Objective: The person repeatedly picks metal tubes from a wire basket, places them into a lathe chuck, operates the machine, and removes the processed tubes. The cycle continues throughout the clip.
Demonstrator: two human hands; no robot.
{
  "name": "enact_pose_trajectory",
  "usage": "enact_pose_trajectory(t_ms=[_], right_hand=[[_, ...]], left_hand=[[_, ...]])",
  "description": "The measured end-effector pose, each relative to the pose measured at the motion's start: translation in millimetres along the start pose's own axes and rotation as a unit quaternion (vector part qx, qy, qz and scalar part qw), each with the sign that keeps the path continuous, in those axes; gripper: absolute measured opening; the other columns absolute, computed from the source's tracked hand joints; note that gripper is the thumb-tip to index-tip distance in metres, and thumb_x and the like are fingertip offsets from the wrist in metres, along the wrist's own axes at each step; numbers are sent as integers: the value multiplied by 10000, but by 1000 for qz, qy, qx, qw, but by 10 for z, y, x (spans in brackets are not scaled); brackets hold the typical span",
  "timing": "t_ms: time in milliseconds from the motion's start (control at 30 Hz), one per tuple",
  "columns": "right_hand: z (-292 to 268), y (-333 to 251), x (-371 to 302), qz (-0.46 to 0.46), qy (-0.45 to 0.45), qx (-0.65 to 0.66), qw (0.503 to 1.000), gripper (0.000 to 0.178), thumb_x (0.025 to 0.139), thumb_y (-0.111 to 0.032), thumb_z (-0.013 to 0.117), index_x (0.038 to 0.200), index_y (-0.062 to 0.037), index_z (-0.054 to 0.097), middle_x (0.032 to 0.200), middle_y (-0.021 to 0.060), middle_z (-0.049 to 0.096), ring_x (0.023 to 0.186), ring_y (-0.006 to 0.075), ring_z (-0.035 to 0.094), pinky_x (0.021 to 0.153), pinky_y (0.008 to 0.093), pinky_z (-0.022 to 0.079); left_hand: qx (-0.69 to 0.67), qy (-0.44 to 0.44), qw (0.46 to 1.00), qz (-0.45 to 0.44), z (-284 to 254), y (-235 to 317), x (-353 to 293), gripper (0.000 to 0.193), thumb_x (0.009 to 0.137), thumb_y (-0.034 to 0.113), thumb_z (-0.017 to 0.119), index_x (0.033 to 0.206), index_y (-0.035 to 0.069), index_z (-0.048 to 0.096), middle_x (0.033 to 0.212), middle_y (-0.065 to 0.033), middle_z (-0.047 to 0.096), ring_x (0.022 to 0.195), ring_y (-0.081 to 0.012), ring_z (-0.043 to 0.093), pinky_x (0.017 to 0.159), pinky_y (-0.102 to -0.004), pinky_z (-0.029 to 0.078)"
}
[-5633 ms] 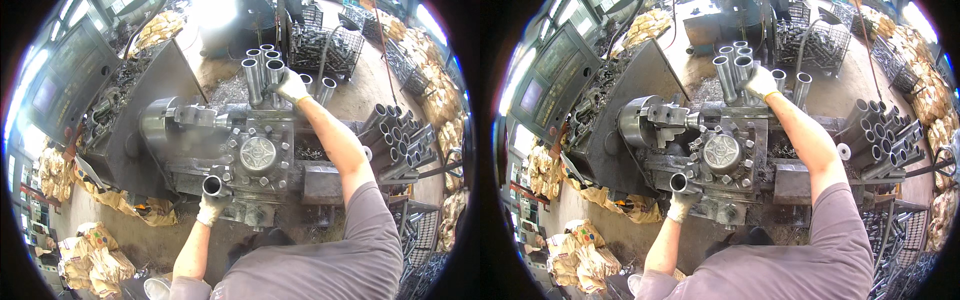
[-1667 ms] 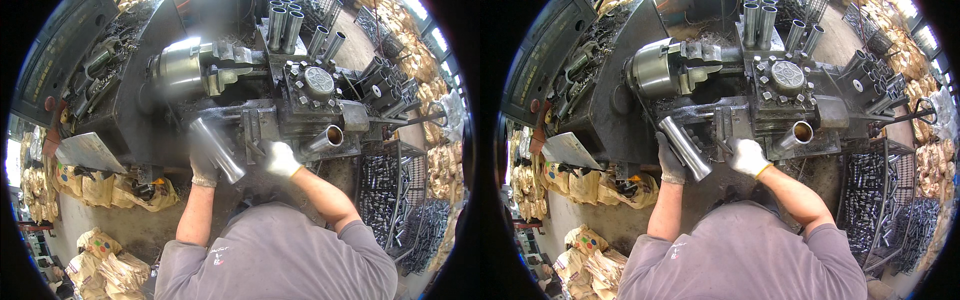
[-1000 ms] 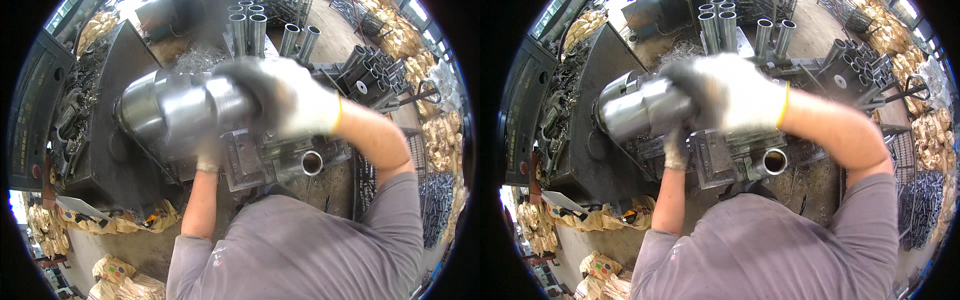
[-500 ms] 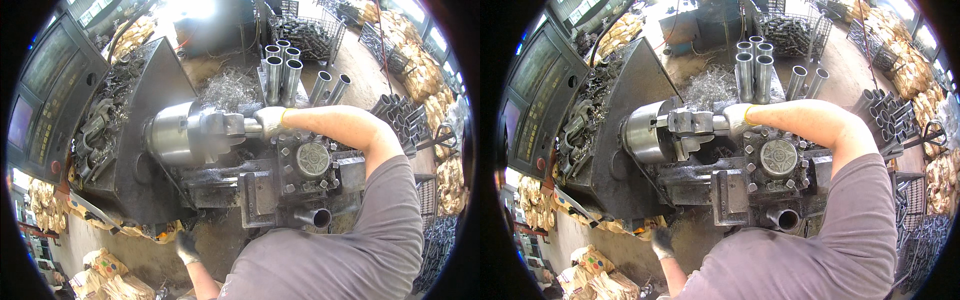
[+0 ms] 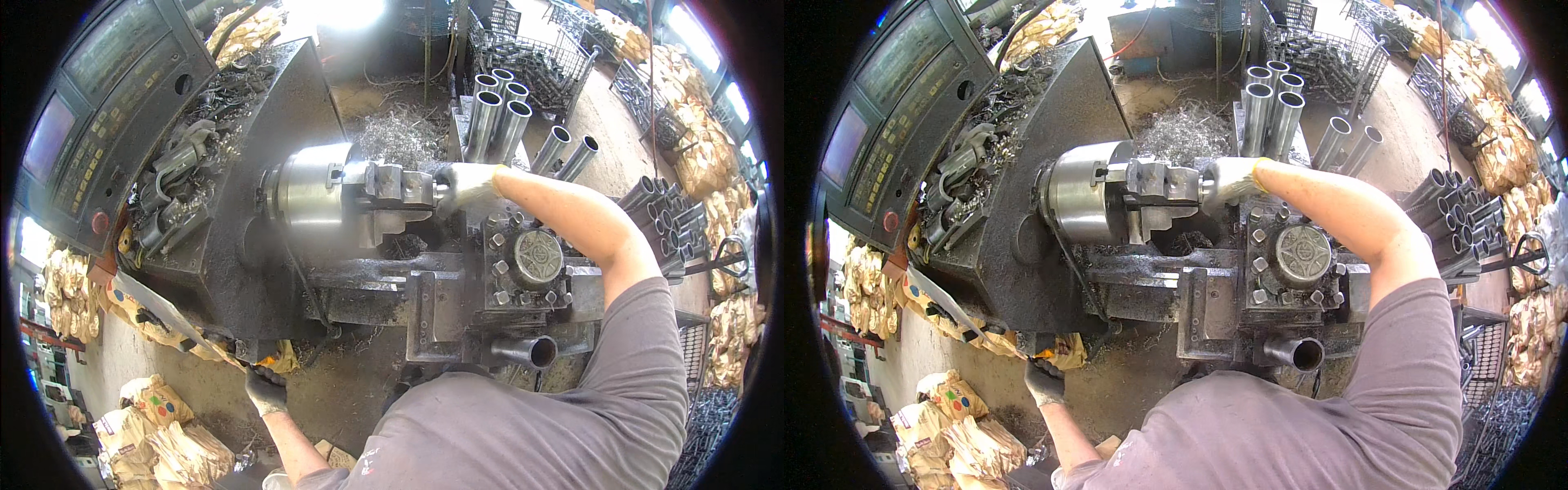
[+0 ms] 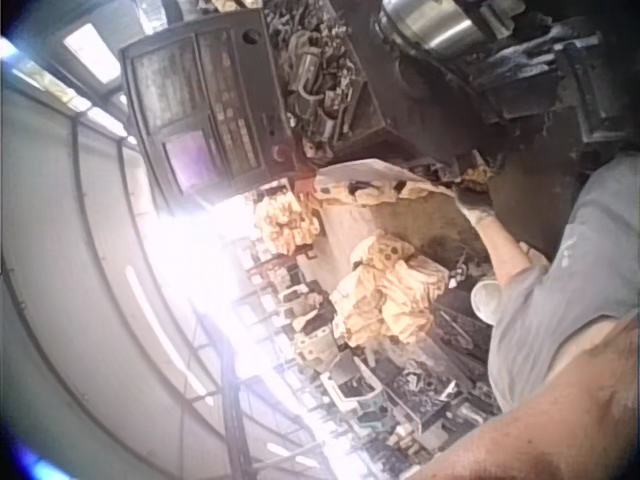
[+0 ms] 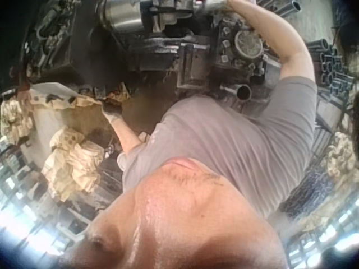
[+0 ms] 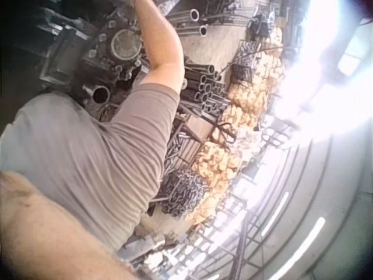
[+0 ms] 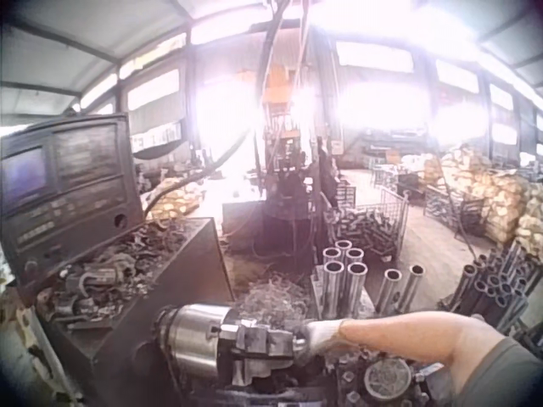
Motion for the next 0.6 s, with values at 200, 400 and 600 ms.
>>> enact_pose_trajectory(t_ms=[200, 400, 600], right_hand=[[-128, -216, -776, -32, 216, -173, 960, 686, 877, -474, 786, 1371, -17, 654, 1153, 225, 786, 1095, 376, 760, 969, 457, 584], [474, -131, -2606, -34, 550, 137, 823, 289, 973, -117, 774, 1220, 31, 756, 1032, 104, 807, 932, 115, 721, 848, 282, 573], [1518, 480, -3350, -46, 621, 268, 735, 284, 1016, -33, 661, 1276, 79, 693, 1027, 104, 753, 899, 134, 681, 840, 279, 567]], left_hand=[[202, 104, 951, 211, -262, 1, 186, 364, 1070, 419, 624, 1099, 57, 652, 829, -44, 614, 660, -160, 574, 590, -332, 478], [348, 77, 580, 732, 954, 961, -1149, 343, 1018, 15, 680, 1335, -88, 601, 1327, -294, 674, 1137, -335, 712, 987, -437, 594], [550, 54, 414, 724, 2935, 2361, -1176, 618, 1056, 295, 547, 1605, 37, 434, 1112, -291, 758, 941, -487, 755, 858, -518, 619]])
Point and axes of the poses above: each hand's wrist, its own x-axis towards the middle knuckle, its own z-axis out of the palm, y = z × x, the point moved 2 cm from there along x, towards the middle knuckle
